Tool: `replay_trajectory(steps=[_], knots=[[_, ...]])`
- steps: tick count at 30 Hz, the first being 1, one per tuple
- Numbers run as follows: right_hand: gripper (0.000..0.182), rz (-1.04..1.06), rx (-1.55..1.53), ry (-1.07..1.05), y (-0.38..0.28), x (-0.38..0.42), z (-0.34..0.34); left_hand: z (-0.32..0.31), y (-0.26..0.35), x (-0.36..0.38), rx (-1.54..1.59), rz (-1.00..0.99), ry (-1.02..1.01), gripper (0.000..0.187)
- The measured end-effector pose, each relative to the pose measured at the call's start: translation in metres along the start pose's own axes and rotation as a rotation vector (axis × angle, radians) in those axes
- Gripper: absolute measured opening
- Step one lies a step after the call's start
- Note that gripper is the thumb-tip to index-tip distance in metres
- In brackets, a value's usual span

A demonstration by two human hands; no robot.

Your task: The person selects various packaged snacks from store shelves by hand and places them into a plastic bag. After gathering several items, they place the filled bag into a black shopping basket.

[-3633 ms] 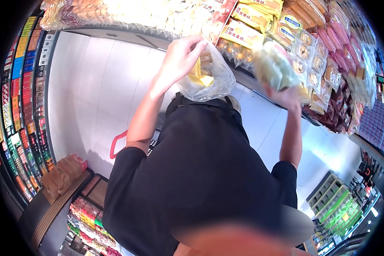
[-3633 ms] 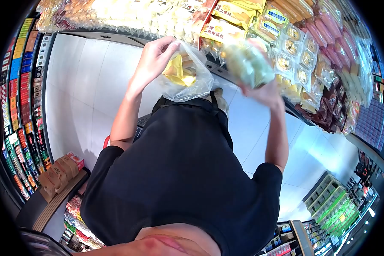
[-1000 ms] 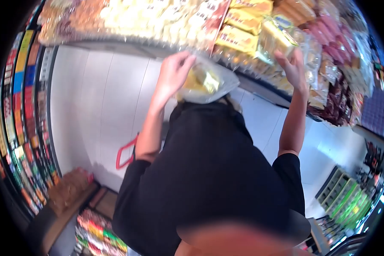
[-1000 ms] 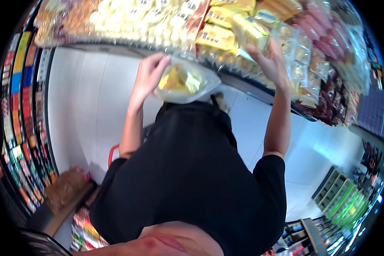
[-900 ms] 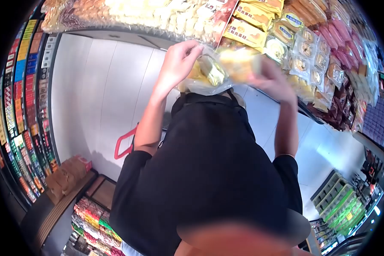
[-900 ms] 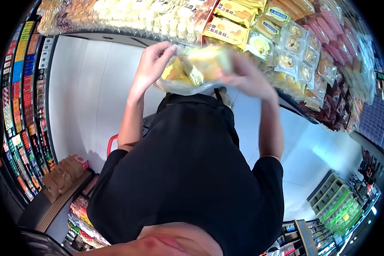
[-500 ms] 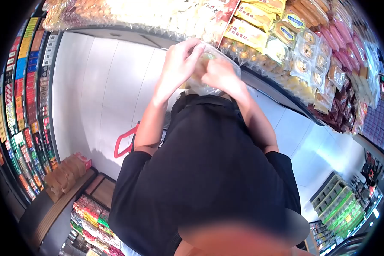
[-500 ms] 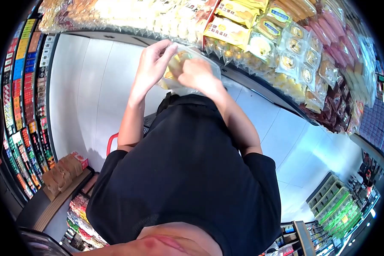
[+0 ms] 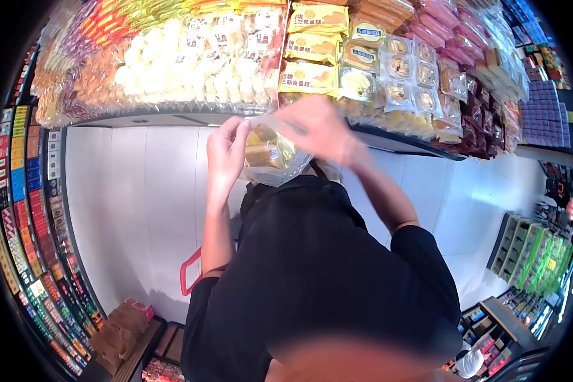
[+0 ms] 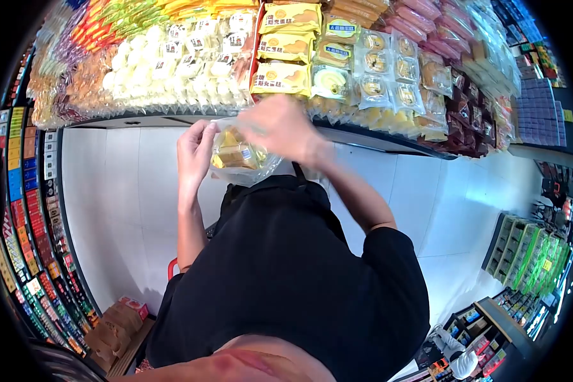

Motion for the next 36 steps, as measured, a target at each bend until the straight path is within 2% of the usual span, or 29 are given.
replay_trajectory(steps=[1,2,3,4,5,8,9,12,16,19,22,24,26,27,28,29,31,33,34,36], knots=[[0.023,-0.176,0.12,0.019,0.018,-0.008,0.031,0.002,0.003,0.0,-0.033,0.014,-0.037,0.027],[0.021,-0.245,0.22,0.151,0.048,-0.012,0.059,0.001,0.004,0.0,-0.015,0.018,-0.037,0.027],[0.025,-0.039,0.354,0.211,0.082,-0.017,0.085,-0.001,0.004,0.0,0.002,0.022,-0.039,0.026],[0.033,-0.217,0.528,0.182,0.115,-0.023,0.105,-0.001,0.005,0.0,0.018,0.025,-0.04,0.026],[0.048,-0.207,0.685,0.155,0.138,-0.025,0.121,0.0,0.007,0.001,-0.005,0.033,-0.059,0.026],[0.061,-0.243,0.904,0.019,0.196,-0.022,0.143,-0.001,0.004,0.0,0.017,-0.02,-0.034,0.026],[0.069,-0.312,0.924,-0.083,0.211,-0.023,0.143,-0.001,0.0,-0.001,0.035,-0.025,-0.028,0.026],[0.072,-0.378,0.916,-0.222,0.227,-0.019,0.138,0.0,0.003,0.001,0.037,0.014,-0.036,0.026],[0.072,-0.404,0.876,-0.205,0.229,-0.016,0.145,-0.001,0.001,0.001,0.044,-0.025,-0.016,0.026],[0.064,-0.262,0.814,-0.122,0.215,-0.017,0.158,0.001,0.003,0.0,0.01,-0.012,-0.005,0.026],[0.056,-0.095,0.701,-0.025,0.195,-0.016,0.182,0.002,-0.003,-0.004,-0.068,-0.06,-0.01,0.026],[0.052,-0.099,0.6,0.052,0.163,-0.014,0.186,0.002,-0.006,-0.005,0.001,-0.094,0.028,0.027],[0.051,-0.287,0.23,0.094,0.105,-0.009,0.172,0.003,-0.012,-0.009,-0.082,-0.053,-0.012,0.026],[0.051,-0.365,0.071,0.073,0.103,0.01,0.157,0.003,-0.008,-0.008,-0.042,-0.054,0.004,0.025],[0.054,-0.49,-0.27,-0.057,0.089,0.028,0.132,0.001,-0.003,-0.008,0.001,-0.064,0.017,0.025],[0.054,-0.76,-0.55,-0.181,0.093,0.064,0.102,-0.001,-0.001,-0.009,0.033,-0.079,0.033,0.025],[0.047,-0.773,-0.87,-0.262,0.042,0.068,0.033,-0.001,0.005,-0.01,0.005,-0.057,0.003,0.025],[0.04,-0.835,-1.062,-0.283,0.02,0.074,-0.026,-0.004,0.006,-0.01,0.018,-0.06,0.001,0.026],[0.04,-1.028,-1.165,-0.341,0.028,0.085,-0.053,-0.004,0.007,-0.009,0.018,-0.052,0.002,0.026],[0.045,-1.017,-1.013,-0.336,0.028,0.077,-0.065,0.0,0.013,-0.008,0.016,-0.037,0.006,0.025]])
Point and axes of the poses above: each hand's wrist, its own x-axis away from the middle knuckle, its own z-axis out of the back of the hand, y = z × x, the point moved 6 cm from there along -x, towards the middle knuckle, and after that the axes turned 4 degrees about -x, right-handed, at the moved point
